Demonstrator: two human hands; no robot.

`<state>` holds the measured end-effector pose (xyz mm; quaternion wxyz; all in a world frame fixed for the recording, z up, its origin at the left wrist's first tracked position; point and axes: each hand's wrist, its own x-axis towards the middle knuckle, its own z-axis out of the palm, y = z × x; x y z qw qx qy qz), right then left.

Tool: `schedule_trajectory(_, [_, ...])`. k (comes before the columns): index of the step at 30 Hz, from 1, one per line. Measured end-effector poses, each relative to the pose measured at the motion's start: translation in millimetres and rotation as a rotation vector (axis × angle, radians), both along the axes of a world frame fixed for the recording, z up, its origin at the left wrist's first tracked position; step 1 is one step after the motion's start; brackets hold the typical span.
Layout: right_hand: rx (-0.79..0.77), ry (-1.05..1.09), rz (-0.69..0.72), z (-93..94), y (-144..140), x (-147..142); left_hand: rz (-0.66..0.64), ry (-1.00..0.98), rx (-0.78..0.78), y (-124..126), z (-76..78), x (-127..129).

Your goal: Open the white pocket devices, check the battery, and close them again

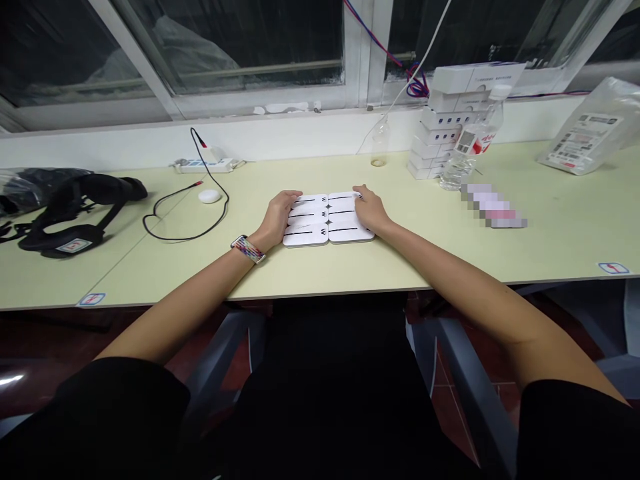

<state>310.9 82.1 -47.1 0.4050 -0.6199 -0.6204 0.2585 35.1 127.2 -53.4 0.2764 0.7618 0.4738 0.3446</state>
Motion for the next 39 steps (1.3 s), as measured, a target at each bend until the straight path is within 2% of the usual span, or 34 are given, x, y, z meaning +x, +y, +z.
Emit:
schedule_trajectory(4, [-0.011, -0.01, -0.003, 1.1, -2, -1, 0.069, -0.084, -0.014, -2, 1.8, 1])
schedule_trajectory(10, [-0.002, -0.004, 0.01, -0.7, 1, -1, 0.104, -0.15, -0.043, -6, 5.7, 3])
schedule_trajectory(34, [0.01, 0.068, 0.011, 3.6, -1, 2, 0.131, -0.166, -0.027, -18, 14.6, 6])
schedule_trajectory(39, [0.102, 0.016, -0.004, 7.1, -8, 8, 0.13, -0.132, 0.018, -30, 20.7, -3])
